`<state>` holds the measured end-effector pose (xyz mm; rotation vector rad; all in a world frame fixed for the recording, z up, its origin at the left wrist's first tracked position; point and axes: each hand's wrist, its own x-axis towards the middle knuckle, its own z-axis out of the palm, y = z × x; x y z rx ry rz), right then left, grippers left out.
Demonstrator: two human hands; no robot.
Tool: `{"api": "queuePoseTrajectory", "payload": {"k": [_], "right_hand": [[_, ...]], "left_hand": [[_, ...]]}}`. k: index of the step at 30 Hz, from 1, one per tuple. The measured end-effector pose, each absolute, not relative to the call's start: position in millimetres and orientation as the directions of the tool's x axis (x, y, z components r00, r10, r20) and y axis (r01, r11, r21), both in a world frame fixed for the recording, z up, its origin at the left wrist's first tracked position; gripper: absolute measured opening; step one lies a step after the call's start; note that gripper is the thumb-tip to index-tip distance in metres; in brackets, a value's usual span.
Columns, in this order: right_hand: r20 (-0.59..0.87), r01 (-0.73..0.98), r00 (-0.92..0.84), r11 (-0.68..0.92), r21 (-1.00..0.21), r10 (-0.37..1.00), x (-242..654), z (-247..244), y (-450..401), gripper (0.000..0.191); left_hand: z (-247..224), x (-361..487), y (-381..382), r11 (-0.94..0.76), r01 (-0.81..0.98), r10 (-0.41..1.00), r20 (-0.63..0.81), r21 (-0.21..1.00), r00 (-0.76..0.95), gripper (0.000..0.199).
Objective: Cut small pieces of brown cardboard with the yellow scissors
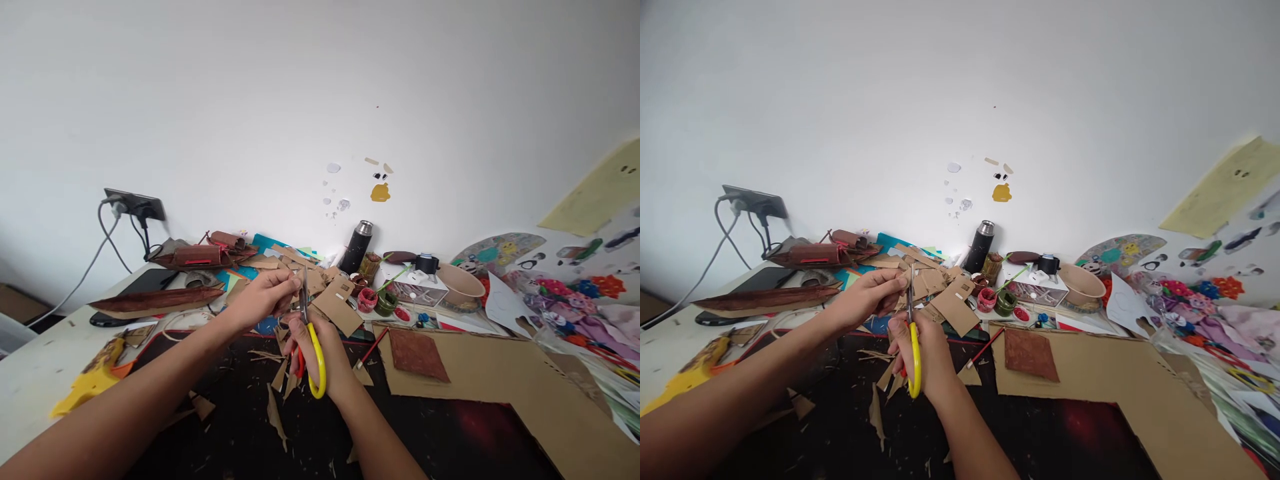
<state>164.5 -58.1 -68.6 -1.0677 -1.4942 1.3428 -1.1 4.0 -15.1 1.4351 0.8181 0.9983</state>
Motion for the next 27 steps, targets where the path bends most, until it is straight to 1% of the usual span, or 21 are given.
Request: {"api": "queuePoseTrajectory", "payload": {"k": [7,19,24,27], "right_hand": [[0.042,0.089,-0.258,0.067,-0.994,0.965,163.5,-63.5,-59.1,0.066],[0.059,0.166,-0.223,0.097,-0.981,0.973,165.3,-60.4,-60.2,0.052],[0.070,0.241,-0.202,0.119,-0.963,0.977,165.9,-59.2,-60.3,0.046],[0.090,0.304,-0.195,0.148,-0.941,0.977,167.2,-57.1,-59.9,0.047]], "left_hand": [[-12.0,2.5,-1.1,-0.115,-0.004,0.923,0.108,0.993,0.370,0.051],[-15.2,1.7,2.3,-0.096,-0.011,0.919,0.093,0.995,0.384,0.052],[-13.8,0.4,2.3,-0.106,0.012,0.914,0.093,0.994,0.395,0.051],[-10.3,-1.6,2.5,-0.129,0.031,0.903,0.105,0.991,0.416,0.051]]}}
